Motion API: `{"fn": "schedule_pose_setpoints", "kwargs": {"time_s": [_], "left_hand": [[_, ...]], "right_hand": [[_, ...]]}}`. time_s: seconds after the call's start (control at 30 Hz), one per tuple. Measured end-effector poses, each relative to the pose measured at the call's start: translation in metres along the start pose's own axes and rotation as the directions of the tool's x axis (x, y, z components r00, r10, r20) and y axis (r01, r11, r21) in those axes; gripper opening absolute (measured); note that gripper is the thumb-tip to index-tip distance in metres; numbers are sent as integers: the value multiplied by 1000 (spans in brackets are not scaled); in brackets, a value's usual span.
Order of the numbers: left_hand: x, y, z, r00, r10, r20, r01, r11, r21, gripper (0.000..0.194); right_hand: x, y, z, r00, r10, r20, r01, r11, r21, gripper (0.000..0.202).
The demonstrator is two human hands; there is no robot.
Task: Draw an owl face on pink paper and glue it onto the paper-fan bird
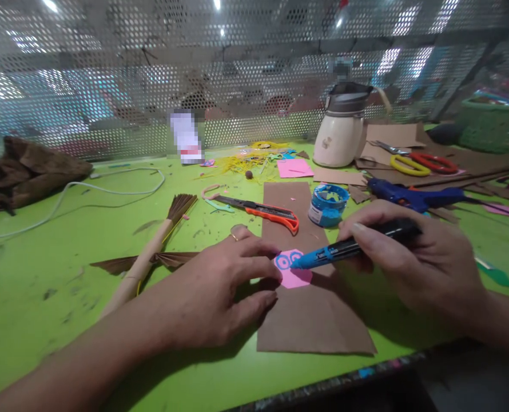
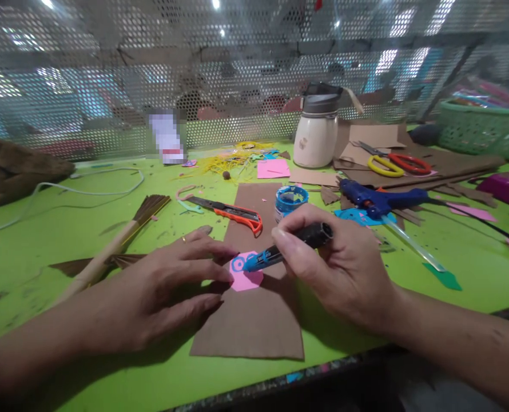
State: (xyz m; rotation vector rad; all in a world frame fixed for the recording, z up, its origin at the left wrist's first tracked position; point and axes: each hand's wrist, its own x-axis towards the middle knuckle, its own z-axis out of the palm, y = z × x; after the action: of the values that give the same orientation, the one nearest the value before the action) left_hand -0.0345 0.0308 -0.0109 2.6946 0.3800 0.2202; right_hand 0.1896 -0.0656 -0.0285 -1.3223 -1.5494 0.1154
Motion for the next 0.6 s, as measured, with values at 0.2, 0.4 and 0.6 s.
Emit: {"fn": "schedule_pose_setpoints", "kwargs": {"time_s": [0.2,0.4,0.6], "left_hand": [[1,2,0,1000,-18,17,17,1000,7,20],[1,5,-1,1000,-17,8,17,1000,-9,20],[1,4,-1,1000,-8,11,9,1000,-8,23]], "right_hand": [[-1,0,-1,999,-32,2,32,998,-61,17],[0,-2,0,1000,-28,7,29,996,-79,17],[2,-4,-1,1000,-21,4,21,997,-75,17]]}}
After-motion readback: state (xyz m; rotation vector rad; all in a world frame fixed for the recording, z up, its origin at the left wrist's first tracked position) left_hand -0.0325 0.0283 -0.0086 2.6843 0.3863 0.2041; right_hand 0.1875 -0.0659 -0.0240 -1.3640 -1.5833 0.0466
